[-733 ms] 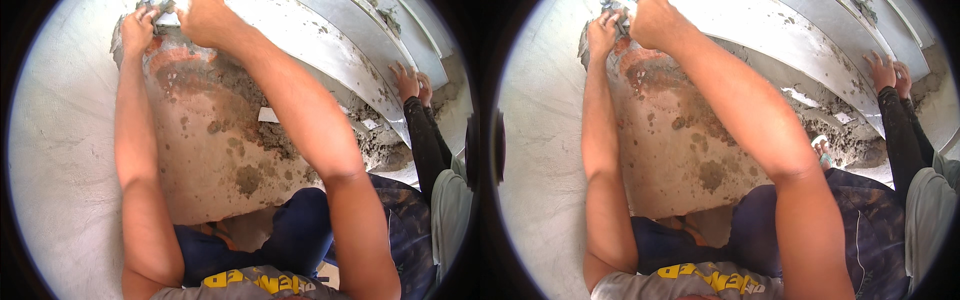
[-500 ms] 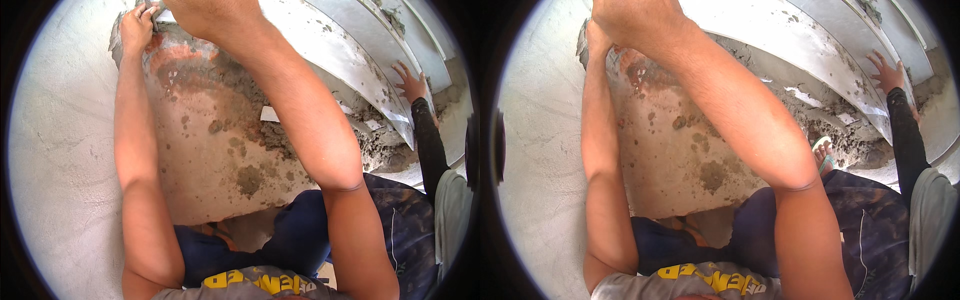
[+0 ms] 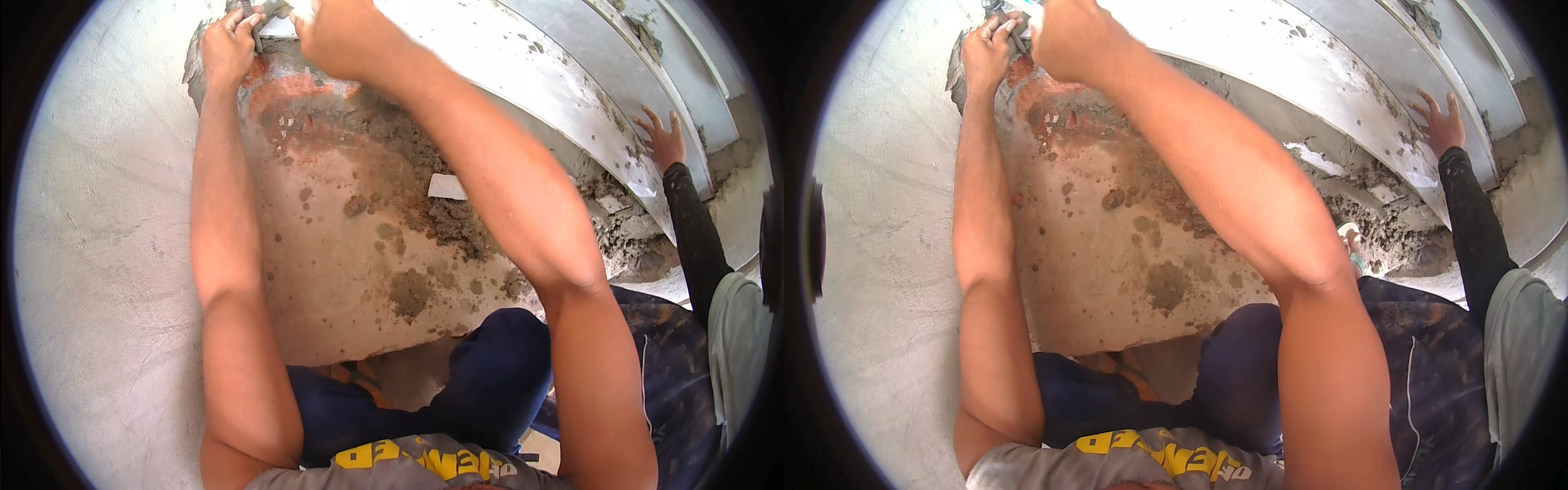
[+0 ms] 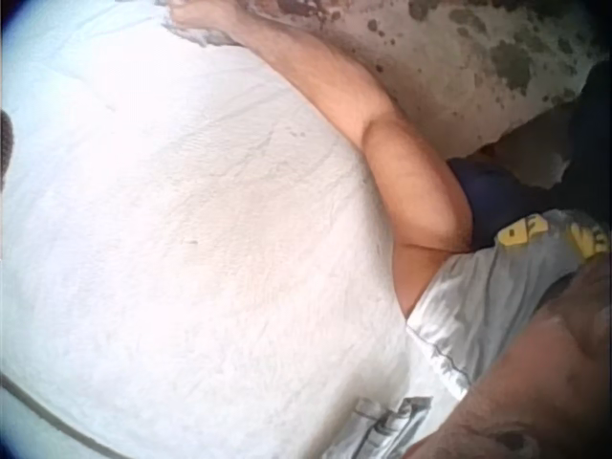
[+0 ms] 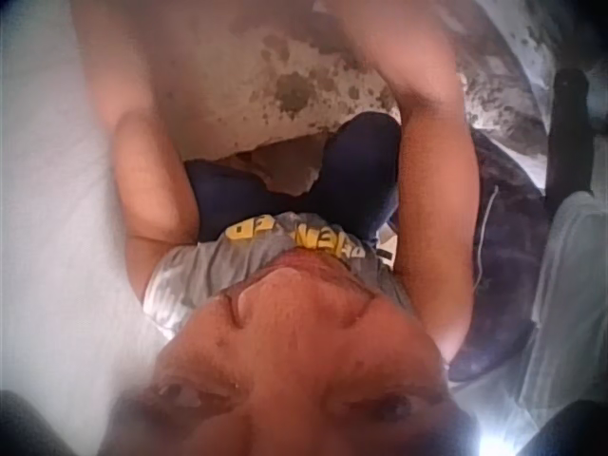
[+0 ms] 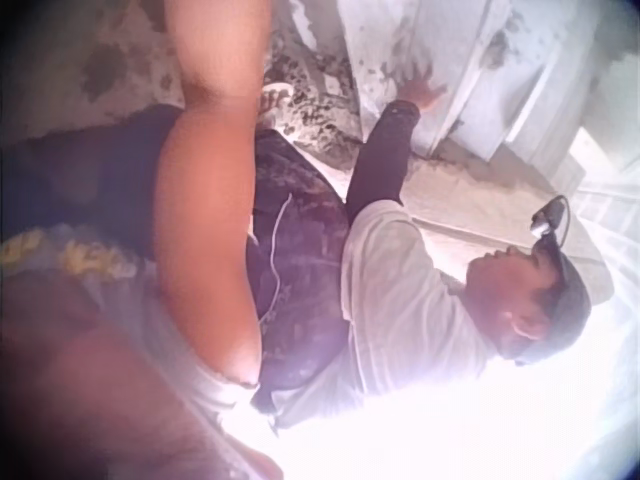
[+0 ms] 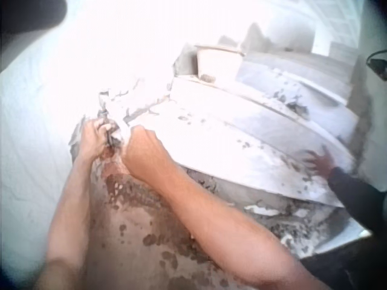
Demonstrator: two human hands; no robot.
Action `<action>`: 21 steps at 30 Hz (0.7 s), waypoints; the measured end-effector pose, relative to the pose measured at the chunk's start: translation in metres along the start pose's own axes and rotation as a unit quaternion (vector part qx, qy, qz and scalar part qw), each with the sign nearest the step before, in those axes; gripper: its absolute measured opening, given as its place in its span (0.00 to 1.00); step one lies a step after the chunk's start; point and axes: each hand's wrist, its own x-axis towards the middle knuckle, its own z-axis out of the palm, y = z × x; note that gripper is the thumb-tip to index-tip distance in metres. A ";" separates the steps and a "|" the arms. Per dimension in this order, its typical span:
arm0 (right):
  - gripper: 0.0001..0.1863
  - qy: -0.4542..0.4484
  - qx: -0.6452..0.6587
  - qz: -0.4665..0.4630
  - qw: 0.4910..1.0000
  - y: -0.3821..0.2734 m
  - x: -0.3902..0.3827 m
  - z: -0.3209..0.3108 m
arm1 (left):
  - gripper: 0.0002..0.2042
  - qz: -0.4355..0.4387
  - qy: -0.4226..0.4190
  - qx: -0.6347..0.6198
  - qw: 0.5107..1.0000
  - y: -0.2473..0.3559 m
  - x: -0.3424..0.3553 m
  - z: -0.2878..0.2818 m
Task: The person uses a hammer and a metal rod to chip away excess concrete from the edge of a stair step. Then the person fits a white tile strip into the gap between the stair and the wall.
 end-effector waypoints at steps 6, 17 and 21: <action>0.15 0.033 -0.146 -0.175 0.973 -0.066 0.005 -0.048 | 0.12 -0.055 -0.042 0.110 0.992 -0.008 -0.007 -0.017; 0.13 -0.015 -0.091 -0.073 0.993 -0.053 -0.007 -0.062 | 0.07 -0.052 0.027 0.130 0.990 0.038 -0.034 -0.003; 0.11 0.084 -0.153 -0.194 0.965 -0.061 -0.027 -0.063 | 0.16 0.090 -0.005 0.090 0.992 0.024 -0.091 0.010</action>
